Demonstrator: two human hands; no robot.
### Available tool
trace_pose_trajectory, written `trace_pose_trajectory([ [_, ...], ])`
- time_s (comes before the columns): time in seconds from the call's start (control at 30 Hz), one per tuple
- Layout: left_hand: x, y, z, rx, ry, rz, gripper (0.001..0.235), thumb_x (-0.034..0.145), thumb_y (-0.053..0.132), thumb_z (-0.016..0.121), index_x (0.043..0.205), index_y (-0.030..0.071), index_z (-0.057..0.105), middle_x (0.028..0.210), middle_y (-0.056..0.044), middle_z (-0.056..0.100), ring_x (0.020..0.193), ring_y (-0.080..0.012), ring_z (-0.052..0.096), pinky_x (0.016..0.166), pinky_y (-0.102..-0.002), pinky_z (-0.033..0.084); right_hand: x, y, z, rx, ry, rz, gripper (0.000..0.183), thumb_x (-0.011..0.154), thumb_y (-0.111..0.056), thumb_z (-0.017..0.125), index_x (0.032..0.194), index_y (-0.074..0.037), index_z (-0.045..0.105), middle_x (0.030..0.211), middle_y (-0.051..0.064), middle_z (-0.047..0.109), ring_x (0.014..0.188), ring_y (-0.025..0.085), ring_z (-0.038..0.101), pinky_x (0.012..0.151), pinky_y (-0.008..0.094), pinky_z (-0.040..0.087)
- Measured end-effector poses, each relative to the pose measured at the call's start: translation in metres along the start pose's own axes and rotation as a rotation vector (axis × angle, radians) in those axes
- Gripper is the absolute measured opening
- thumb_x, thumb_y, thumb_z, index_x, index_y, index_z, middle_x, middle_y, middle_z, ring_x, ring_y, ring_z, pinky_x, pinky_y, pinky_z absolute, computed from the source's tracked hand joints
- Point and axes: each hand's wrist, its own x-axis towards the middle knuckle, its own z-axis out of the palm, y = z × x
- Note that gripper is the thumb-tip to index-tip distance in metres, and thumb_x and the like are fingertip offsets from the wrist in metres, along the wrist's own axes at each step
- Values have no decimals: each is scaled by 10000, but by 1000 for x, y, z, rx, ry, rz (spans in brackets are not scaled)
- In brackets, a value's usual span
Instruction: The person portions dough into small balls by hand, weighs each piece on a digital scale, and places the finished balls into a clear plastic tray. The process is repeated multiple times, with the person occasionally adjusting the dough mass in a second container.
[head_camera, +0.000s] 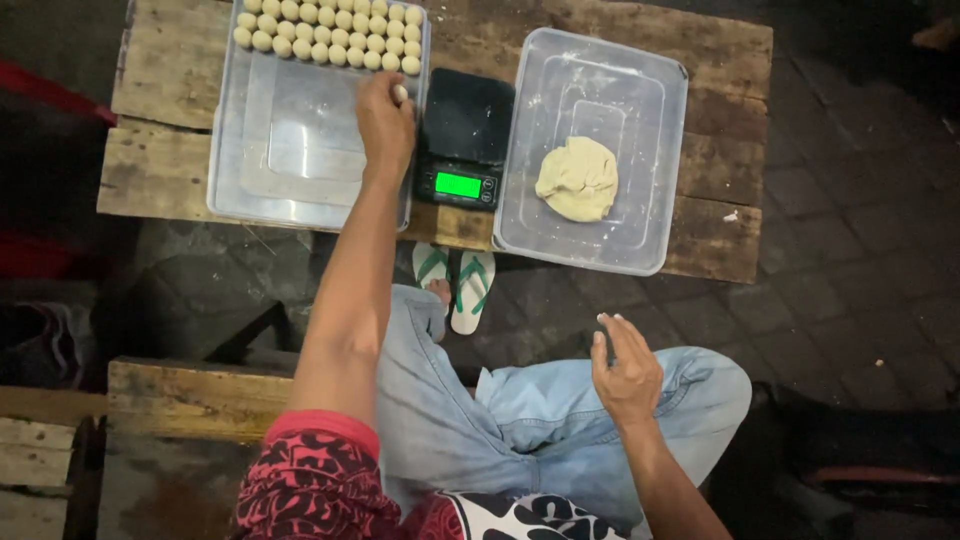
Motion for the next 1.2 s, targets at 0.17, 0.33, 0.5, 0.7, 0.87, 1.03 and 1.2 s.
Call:
trace_pose_trajectory([
  [0.17,-4,8,0,13,37,6,436,855,-90,710,1259,33,601,1202,-146,590,1123,-302,595,999,-415,474,3,-1,5,-1,6,12,206,1007,-122,670,1175,-51,767,1115,78,781,1080,262,738,879,368,597],
  [0.33,-9,18,2,-33,70,-147,411,896,-64,713,1271,48,589,1199,-134,607,1111,-274,626,941,-409,548,4,-4,5,17,-6,29,208,1003,-118,672,1180,-58,765,1118,63,780,1085,257,732,882,360,591],
  [0.5,-9,9,12,-103,43,-128,377,920,-52,673,1277,52,609,1160,-126,667,995,-237,687,858,-397,580,3,-4,4,19,-13,42,196,1007,-120,663,1162,-65,769,1104,48,779,1084,251,729,881,365,593],
  [0.7,-24,52,-13,-160,151,-234,394,910,-22,670,1288,69,607,1162,-118,658,940,-247,689,798,-388,606,4,-4,5,1,-33,63,190,991,-132,686,1155,-81,768,1108,48,780,1013,223,730,840,349,595],
  [0.87,-97,166,-54,-115,-101,219,261,902,-41,676,1151,35,659,1048,-175,634,1005,-408,623,929,-475,482,9,-5,4,39,33,102,185,953,-162,765,1122,-85,776,932,67,777,837,233,747,715,337,623],
  [1.03,-200,172,-7,-4,-396,507,388,816,109,804,1185,73,694,1123,-140,657,1069,-356,635,911,-459,510,39,-3,11,234,56,304,224,956,-52,768,1168,14,740,931,192,734,813,332,734,647,401,613],
  [1.2,-216,166,20,97,-550,601,415,854,196,806,1237,98,678,1197,-125,637,1175,-340,606,971,-458,498,97,23,47,260,182,224,422,824,-81,895,1185,63,730,1014,253,715,927,419,717,727,455,602],
])
